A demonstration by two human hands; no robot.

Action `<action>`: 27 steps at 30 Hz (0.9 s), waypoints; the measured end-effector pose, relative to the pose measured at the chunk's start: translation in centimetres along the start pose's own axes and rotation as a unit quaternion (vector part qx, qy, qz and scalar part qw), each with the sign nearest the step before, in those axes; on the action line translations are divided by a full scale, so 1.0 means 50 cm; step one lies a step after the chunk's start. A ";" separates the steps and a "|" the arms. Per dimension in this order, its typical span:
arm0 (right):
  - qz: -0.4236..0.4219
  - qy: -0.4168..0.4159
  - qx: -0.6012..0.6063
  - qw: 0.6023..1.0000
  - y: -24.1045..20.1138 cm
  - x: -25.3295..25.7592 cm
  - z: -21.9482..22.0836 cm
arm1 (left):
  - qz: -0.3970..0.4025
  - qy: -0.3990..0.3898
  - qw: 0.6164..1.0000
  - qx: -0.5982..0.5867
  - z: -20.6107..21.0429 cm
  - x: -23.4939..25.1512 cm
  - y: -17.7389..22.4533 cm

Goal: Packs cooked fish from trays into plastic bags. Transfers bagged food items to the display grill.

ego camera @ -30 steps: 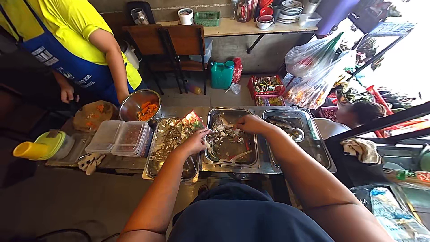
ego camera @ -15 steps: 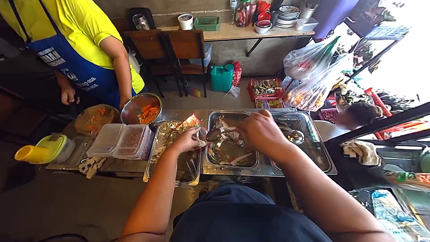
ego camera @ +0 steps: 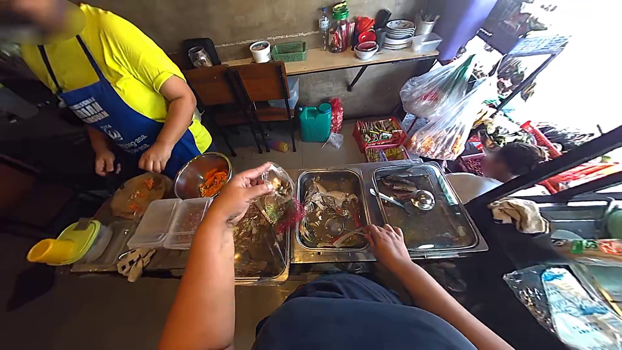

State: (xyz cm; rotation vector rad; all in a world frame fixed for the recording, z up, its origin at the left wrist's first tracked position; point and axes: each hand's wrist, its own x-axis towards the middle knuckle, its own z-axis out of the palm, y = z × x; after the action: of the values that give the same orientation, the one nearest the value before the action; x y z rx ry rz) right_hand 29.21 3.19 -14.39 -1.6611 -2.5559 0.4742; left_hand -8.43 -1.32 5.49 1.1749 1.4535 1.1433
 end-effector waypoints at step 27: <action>-0.090 0.249 0.300 0.917 -0.223 0.086 -0.218 | 0.060 0.040 0.989 -0.128 0.268 -0.003 -0.031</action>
State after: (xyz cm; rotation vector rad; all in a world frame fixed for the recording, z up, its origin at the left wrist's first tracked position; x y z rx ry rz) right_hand 19.86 5.33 -1.36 -1.1310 -1.9016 0.6381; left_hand 4.56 -0.16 1.95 1.0569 1.2621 1.4287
